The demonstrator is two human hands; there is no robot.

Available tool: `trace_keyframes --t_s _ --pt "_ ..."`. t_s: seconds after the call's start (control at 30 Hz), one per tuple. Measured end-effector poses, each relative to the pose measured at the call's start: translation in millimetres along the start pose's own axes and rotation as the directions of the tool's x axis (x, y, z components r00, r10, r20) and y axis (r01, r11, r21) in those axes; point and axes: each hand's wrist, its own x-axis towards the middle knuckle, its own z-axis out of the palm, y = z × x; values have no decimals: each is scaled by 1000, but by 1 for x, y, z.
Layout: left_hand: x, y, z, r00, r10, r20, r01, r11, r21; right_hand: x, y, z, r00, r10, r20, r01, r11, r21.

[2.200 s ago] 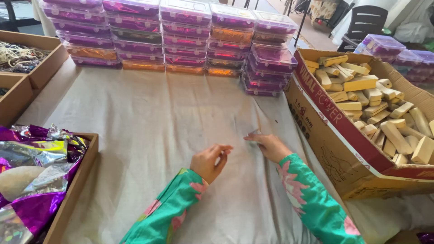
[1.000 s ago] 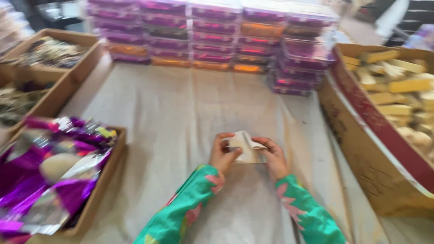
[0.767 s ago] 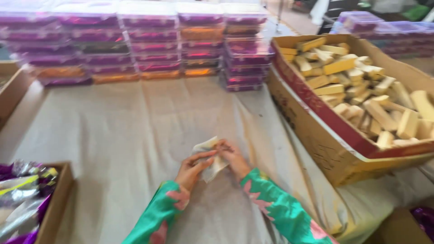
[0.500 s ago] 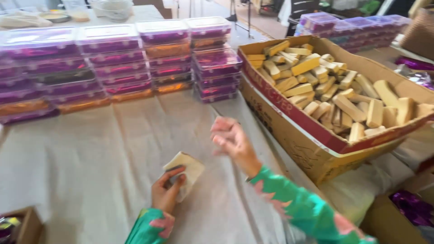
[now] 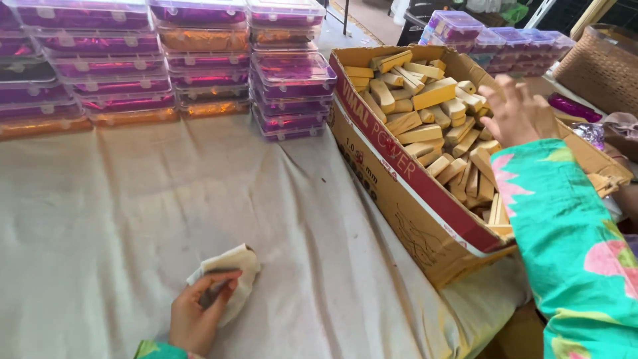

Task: Wrapping small wooden blocks with a protective film or paper.

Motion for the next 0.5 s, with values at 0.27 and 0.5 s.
trace_keyframes --t_s 0.27,0.5 --pt "10 -73 -2 993 109 -39 -107 992 71 -1 -17 89 838 36 545 -202 947 248" --pt "18 -163 -33 925 -243 291 356 821 -446 -1 -45 134 835 -280 473 179 952 249"
